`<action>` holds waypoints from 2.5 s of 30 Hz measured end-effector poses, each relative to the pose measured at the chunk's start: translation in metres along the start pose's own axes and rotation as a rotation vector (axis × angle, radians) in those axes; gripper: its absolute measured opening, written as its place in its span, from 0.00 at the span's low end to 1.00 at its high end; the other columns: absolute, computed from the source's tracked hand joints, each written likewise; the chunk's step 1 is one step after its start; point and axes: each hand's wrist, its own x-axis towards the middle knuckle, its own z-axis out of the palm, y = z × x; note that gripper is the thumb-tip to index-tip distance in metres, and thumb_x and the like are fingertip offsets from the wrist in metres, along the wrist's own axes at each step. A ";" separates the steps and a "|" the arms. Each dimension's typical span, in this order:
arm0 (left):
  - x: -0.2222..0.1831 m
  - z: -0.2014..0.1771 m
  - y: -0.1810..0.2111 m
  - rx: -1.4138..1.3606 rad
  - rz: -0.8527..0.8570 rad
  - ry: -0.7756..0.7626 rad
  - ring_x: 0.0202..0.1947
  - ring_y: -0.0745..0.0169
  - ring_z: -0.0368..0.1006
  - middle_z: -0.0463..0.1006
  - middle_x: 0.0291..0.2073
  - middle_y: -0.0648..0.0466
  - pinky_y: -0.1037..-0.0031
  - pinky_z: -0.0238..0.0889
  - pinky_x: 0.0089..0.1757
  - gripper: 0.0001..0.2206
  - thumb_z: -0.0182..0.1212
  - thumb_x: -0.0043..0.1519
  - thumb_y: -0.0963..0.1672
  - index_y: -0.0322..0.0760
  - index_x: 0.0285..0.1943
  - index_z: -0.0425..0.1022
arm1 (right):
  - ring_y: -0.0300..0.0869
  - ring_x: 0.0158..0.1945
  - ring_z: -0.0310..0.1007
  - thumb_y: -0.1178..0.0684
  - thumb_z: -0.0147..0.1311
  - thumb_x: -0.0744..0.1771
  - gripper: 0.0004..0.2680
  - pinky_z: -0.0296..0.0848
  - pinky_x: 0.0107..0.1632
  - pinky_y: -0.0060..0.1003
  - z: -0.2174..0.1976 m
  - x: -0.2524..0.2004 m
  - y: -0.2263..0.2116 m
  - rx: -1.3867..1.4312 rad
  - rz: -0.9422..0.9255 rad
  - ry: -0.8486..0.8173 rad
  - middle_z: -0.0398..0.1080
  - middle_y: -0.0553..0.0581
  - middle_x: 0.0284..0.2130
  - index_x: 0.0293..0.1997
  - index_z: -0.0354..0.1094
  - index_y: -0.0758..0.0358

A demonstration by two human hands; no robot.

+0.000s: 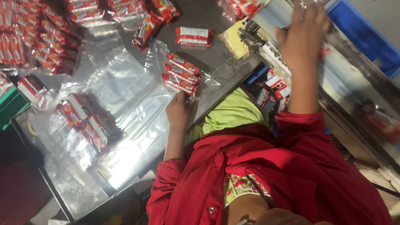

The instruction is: The person places small red snack packets into clear plastic bags on a metal table. They then move the filled bags to the side. The process is repeated continuously.

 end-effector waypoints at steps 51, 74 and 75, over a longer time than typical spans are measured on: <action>0.004 0.004 -0.037 0.109 0.020 -0.006 0.33 0.40 0.78 0.81 0.41 0.45 0.56 0.70 0.34 0.09 0.63 0.63 0.45 0.44 0.52 0.78 | 0.62 0.56 0.65 0.52 0.66 0.67 0.17 0.63 0.57 0.55 0.038 0.032 -0.021 0.295 -0.106 0.084 0.69 0.66 0.53 0.60 0.67 0.61; 0.010 -0.002 -0.030 0.060 0.082 0.026 0.30 0.39 0.76 0.80 0.37 0.45 0.55 0.68 0.32 0.08 0.62 0.64 0.46 0.39 0.46 0.76 | 0.52 0.62 0.72 0.57 0.72 0.67 0.24 0.74 0.61 0.47 -0.014 -0.009 0.014 0.644 0.016 -0.343 0.66 0.58 0.62 0.71 0.64 0.54; 0.010 -0.002 -0.030 0.074 0.062 0.019 0.30 0.38 0.76 0.80 0.36 0.45 0.54 0.67 0.31 0.08 0.62 0.64 0.47 0.39 0.45 0.75 | 0.49 0.66 0.69 0.56 0.70 0.68 0.26 0.73 0.64 0.46 -0.011 -0.010 -0.001 0.973 0.023 -0.386 0.63 0.57 0.66 0.74 0.60 0.56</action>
